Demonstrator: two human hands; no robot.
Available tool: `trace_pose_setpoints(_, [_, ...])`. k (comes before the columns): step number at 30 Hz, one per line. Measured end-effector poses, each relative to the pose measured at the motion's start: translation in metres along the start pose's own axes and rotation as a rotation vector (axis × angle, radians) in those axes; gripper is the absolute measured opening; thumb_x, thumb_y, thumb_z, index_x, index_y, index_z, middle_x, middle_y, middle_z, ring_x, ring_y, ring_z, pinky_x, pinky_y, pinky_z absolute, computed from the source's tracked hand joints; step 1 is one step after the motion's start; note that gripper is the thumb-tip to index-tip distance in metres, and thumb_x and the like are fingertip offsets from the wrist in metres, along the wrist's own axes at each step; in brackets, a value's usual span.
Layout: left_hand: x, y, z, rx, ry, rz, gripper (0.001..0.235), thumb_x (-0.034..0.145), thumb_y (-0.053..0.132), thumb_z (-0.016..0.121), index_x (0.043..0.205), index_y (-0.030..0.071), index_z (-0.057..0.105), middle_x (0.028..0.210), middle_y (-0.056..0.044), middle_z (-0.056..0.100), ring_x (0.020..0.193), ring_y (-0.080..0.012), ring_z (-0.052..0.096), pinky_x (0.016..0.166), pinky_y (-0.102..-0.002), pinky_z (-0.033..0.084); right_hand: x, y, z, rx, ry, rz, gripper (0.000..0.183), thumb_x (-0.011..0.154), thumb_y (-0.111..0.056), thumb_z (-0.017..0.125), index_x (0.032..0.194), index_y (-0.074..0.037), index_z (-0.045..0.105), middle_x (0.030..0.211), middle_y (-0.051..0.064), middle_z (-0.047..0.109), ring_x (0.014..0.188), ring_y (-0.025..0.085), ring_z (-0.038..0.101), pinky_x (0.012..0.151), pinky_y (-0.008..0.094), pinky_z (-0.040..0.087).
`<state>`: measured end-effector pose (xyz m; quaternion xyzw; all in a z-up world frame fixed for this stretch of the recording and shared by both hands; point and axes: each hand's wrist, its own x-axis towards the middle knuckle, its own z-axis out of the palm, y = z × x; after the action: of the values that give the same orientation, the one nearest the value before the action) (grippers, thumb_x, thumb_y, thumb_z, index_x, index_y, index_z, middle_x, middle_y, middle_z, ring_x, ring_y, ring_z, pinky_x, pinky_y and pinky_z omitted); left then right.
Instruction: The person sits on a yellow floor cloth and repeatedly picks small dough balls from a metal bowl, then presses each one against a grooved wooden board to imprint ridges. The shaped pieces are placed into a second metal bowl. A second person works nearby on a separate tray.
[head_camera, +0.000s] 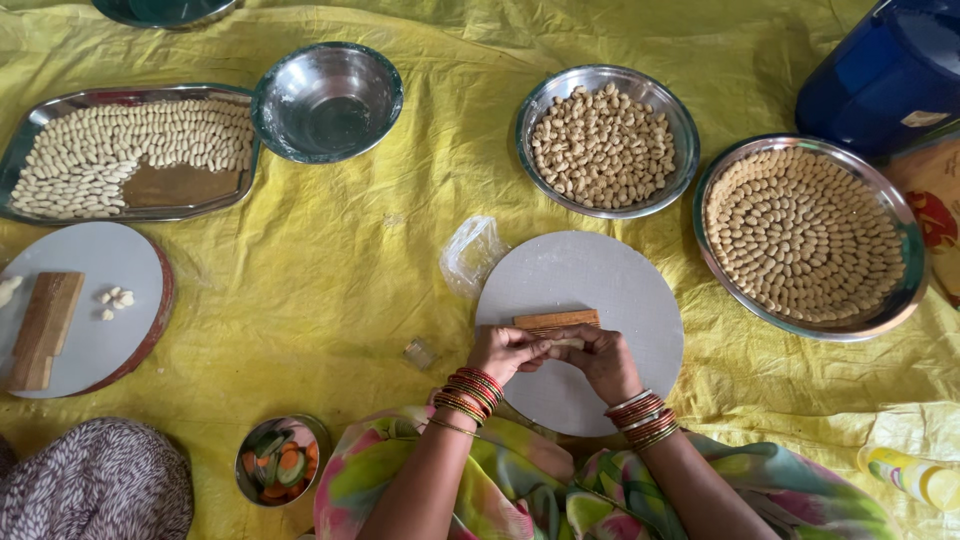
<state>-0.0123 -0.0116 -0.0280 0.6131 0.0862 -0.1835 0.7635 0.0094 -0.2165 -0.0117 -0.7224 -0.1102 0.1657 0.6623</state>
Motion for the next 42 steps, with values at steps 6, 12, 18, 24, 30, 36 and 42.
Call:
trace_pose_setpoints(6, [0.003, -0.007, -0.005, -0.009, -0.007, -0.047, 0.032, 0.087, 0.025, 0.081, 0.097, -0.005, 0.075, 0.083, -0.011, 0.077, 0.07, -0.0133, 0.073, 0.069, -0.027, 0.064, -0.009, -0.035, 0.008, -0.434, 0.033, -0.236, 0.023, 0.08, -0.004, 0.08, 0.102, -0.003, 0.079, 0.101, 0.009, 0.078, 0.088, 0.018, 0.076, 0.076, 0.032, 0.062])
trace_pose_setpoints(12, [0.007, -0.011, -0.011, -0.042, -0.07, -0.054, 0.03, 0.088, 0.026, 0.08, 0.1, -0.001, 0.077, 0.084, -0.008, 0.076, 0.073, -0.0116, 0.071, 0.073, -0.027, 0.062, -0.007, -0.046, 0.004, -0.333, 0.016, -0.297, 0.026, 0.078, -0.004, 0.082, 0.103, -0.006, 0.078, 0.1, 0.007, 0.077, 0.088, 0.018, 0.074, 0.075, 0.031, 0.062])
trace_pose_setpoints(18, [0.006, -0.006, -0.015, -0.045, -0.156, -0.06, 0.024, 0.09, 0.022, 0.077, 0.099, 0.0, 0.077, 0.086, -0.006, 0.077, 0.077, -0.0104, 0.071, 0.072, -0.025, 0.06, -0.006, -0.035, -0.006, 0.014, -0.108, -0.168, 0.027, 0.08, 0.005, 0.075, 0.106, 0.002, 0.07, 0.105, 0.007, 0.075, 0.097, 0.013, 0.076, 0.084, 0.029, 0.065])
trace_pose_setpoints(24, [0.007, -0.007, -0.015, 0.038, -0.138, -0.134, 0.022, 0.092, 0.021, 0.076, 0.101, 0.0, 0.076, 0.087, -0.007, 0.076, 0.075, -0.011, 0.071, 0.074, -0.027, 0.062, -0.007, -0.025, -0.006, -0.023, -0.1, -0.05, 0.023, 0.08, 0.006, 0.073, 0.103, 0.004, 0.071, 0.09, 0.007, 0.076, 0.08, 0.01, 0.069, 0.072, 0.026, 0.06])
trace_pose_setpoints(30, [0.016, -0.021, -0.02, 0.027, -0.148, -0.151, 0.017, 0.094, 0.019, 0.072, 0.098, 0.002, 0.074, 0.087, -0.007, 0.076, 0.077, -0.0116, 0.072, 0.076, -0.028, 0.061, -0.006, -0.027, -0.001, 0.066, -0.071, -0.024, 0.025, 0.081, 0.005, 0.073, 0.106, 0.003, 0.067, 0.092, 0.005, 0.071, 0.083, 0.009, 0.069, 0.076, 0.025, 0.059])
trace_pose_setpoints(36, [0.02, -0.029, -0.02, 0.004, -0.167, -0.116, 0.014, 0.093, 0.016, 0.073, 0.092, 0.003, 0.072, 0.084, -0.008, 0.075, 0.076, -0.0131, 0.071, 0.073, -0.029, 0.061, -0.006, -0.015, -0.004, 0.083, -0.093, -0.051, 0.023, 0.085, 0.004, 0.069, 0.108, 0.003, 0.069, 0.096, 0.006, 0.074, 0.087, 0.009, 0.073, 0.078, 0.025, 0.06])
trace_pose_setpoints(42, [0.009, -0.008, -0.019, -0.059, -0.17, -0.057, 0.017, 0.089, 0.02, 0.076, 0.092, 0.003, 0.076, 0.081, -0.006, 0.076, 0.069, -0.012, 0.069, 0.067, -0.028, 0.06, 0.011, 0.015, -0.029, 0.03, 0.313, 0.078, 0.015, 0.095, -0.001, 0.059, 0.096, 0.007, 0.073, 0.101, 0.015, 0.081, 0.073, 0.02, 0.073, 0.067, 0.034, 0.062])
